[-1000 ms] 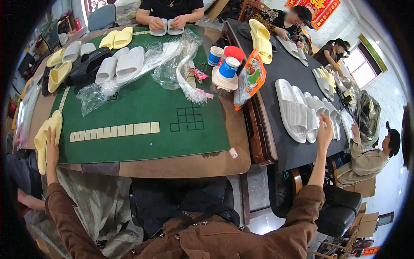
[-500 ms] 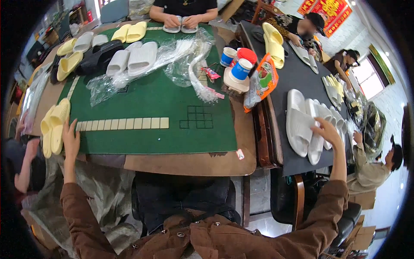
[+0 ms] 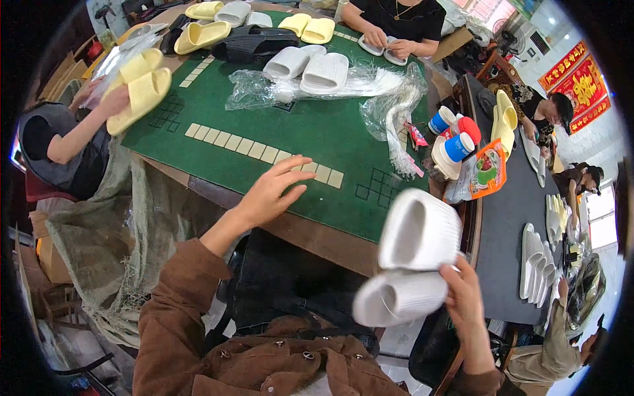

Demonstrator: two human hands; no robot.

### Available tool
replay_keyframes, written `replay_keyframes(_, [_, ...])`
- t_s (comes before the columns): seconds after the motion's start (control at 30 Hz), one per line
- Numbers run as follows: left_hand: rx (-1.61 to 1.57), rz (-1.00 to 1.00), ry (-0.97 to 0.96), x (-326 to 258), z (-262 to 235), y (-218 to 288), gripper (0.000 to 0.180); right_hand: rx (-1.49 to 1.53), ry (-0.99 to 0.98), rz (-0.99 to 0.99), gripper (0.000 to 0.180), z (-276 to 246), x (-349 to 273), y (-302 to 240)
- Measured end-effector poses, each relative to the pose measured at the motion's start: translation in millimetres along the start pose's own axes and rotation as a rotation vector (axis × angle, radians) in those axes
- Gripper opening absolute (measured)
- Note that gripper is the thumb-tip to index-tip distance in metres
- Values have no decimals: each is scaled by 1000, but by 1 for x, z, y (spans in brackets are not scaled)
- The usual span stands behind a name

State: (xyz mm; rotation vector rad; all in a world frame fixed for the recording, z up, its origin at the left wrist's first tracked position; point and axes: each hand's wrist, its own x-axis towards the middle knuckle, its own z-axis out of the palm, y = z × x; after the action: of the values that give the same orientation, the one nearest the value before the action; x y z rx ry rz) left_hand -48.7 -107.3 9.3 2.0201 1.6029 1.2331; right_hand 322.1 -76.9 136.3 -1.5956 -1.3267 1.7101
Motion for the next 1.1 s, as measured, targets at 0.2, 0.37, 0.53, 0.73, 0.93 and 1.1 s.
replay_keyframes(0.2, [-117, -215, 335, 1, -3, -2, 27, 564, -220, -31, 38, 107, 66, 27])
replay_keyframes(0.37, [-169, -355, 492, -10, -7, -15, 34, 792, -312, -24, 39, 150, 98, 16])
replay_keyframes(0.53, [-93, -295, 247, -24, 24, 5, 55, -173, -290, -332, 39, 104, 116, 13])
replay_keyframes(0.73, [212, -163, 154, 9, 62, -5, 64, -707, 240, -818, 41, 56, 176, 33])
replay_keyframes(0.93, [80, -4, 126, 39, 55, -31, 43, -660, 109, -498, 34, 71, 154, 51])
replay_keyframes(1.1, [8, 13, 15, 51, 54, -38, 42, -572, 55, -458, 36, 58, 130, 47])
